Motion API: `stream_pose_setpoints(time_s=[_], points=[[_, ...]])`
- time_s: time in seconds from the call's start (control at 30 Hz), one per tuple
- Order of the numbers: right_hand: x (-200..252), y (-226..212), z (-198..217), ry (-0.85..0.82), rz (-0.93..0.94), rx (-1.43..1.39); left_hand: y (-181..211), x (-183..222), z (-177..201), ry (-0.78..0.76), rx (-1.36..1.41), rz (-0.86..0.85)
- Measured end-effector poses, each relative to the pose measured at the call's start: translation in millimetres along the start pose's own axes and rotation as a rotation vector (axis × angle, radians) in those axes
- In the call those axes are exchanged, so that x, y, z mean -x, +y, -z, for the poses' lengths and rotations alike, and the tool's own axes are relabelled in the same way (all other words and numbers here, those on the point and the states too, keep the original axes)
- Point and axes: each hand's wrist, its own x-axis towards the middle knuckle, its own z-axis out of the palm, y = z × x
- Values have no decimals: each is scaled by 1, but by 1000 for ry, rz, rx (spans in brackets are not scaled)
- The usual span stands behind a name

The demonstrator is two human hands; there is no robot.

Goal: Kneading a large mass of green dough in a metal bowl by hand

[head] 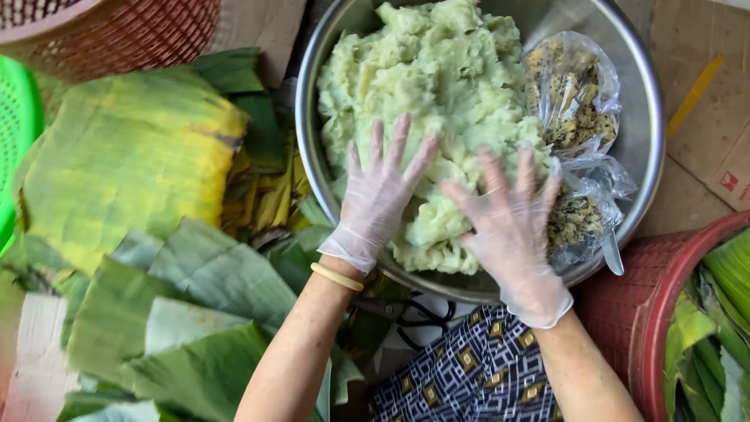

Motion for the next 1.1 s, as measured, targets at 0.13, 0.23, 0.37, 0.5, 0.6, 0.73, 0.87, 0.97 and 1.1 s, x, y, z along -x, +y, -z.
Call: stream_pose_setpoints(time_s=[0.13, 0.23, 0.37, 0.5, 0.6, 0.73, 0.87, 0.97, 1.1], points=[[-68, 38, -19, -103, -112, -47, -21, -79, -11, -285, 37, -51], [-121, 54, -32, 106, 11, -134, -35, -107, -55, 178, 134, -72], [-129, 66, -68, -266, -432, -330, -39, -76, -69, -16, 239, 132], [-62, 39, -48, -252, -601, -385, -17, -14, -25, -97, 485, 96], [-21, 6, -24, -188, -543, -419, 2, 18, 9, 106, 636, 49], [-10, -12, 19, -252, -496, -388, 5, 41, -8, 229, 790, 190], [-57, -35, 51, -255, -362, -320, 9, 46, -27, 380, 885, 413], [-114, -30, -30, -194, -110, -55, 6, 48, -25, 451, 920, 466], [-200, -5, -106, -62, -33, -22, 8, 46, -12, 501, 973, 508]])
